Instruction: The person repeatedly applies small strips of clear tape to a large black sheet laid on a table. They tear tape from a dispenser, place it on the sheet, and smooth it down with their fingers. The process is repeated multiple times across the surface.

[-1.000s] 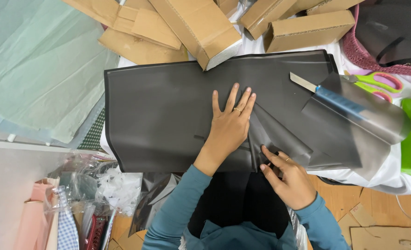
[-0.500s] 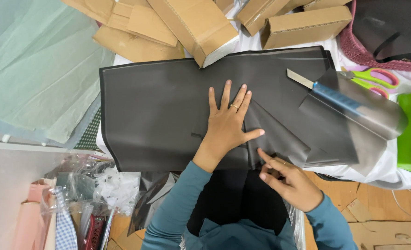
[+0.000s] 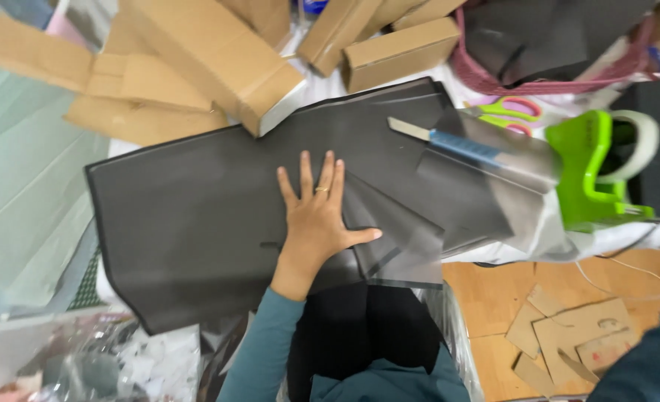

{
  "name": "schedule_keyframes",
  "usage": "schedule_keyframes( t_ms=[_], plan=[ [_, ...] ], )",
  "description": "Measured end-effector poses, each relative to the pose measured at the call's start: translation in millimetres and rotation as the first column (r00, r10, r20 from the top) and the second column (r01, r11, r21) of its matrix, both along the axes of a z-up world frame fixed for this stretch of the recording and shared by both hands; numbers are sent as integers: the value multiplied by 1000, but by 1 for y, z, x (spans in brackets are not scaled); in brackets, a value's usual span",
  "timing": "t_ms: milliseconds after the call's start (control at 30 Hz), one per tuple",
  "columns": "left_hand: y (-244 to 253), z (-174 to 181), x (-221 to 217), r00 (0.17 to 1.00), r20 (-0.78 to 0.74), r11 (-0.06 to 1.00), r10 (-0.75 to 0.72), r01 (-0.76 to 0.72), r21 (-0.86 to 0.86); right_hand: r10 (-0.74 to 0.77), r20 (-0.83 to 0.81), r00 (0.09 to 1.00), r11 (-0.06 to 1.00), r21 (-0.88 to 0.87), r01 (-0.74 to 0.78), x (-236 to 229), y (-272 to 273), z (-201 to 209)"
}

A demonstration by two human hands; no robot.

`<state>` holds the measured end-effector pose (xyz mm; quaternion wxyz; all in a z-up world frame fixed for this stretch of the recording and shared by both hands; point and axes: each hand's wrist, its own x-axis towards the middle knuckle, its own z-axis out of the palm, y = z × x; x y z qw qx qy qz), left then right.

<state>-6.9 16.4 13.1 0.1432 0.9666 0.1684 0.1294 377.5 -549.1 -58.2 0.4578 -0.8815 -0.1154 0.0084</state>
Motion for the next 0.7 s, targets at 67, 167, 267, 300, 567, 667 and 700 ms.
schedule_keyframes(
  t_ms=[67,167,267,300,567,667,700],
  plan=[
    [-1,-9,0,984,174,985,27,-56,162,-106,145,984,973,-188,133,-100,93,85],
    [0,-11,1,981,191,982,26,-61,181,-52,206,977,932,-341,121,-133,149,141],
    [0,-10,0,990,140,986,25,-47,157,-133,150,980,949,-266,170,-125,163,144],
    [0,-9,0,989,146,987,13,-36,156,-146,156,977,947,-265,183,-119,162,140],
    [0,-7,0,997,64,997,31,-36,74,-199,-90,976,928,-336,159,-114,187,163],
    [0,-12,0,996,85,994,36,-45,103,-152,-195,969,982,-137,127,-113,177,160],
    [1,-11,0,996,87,994,37,-46,100,-152,-193,969,982,-139,126,-112,170,152]
  ],
)
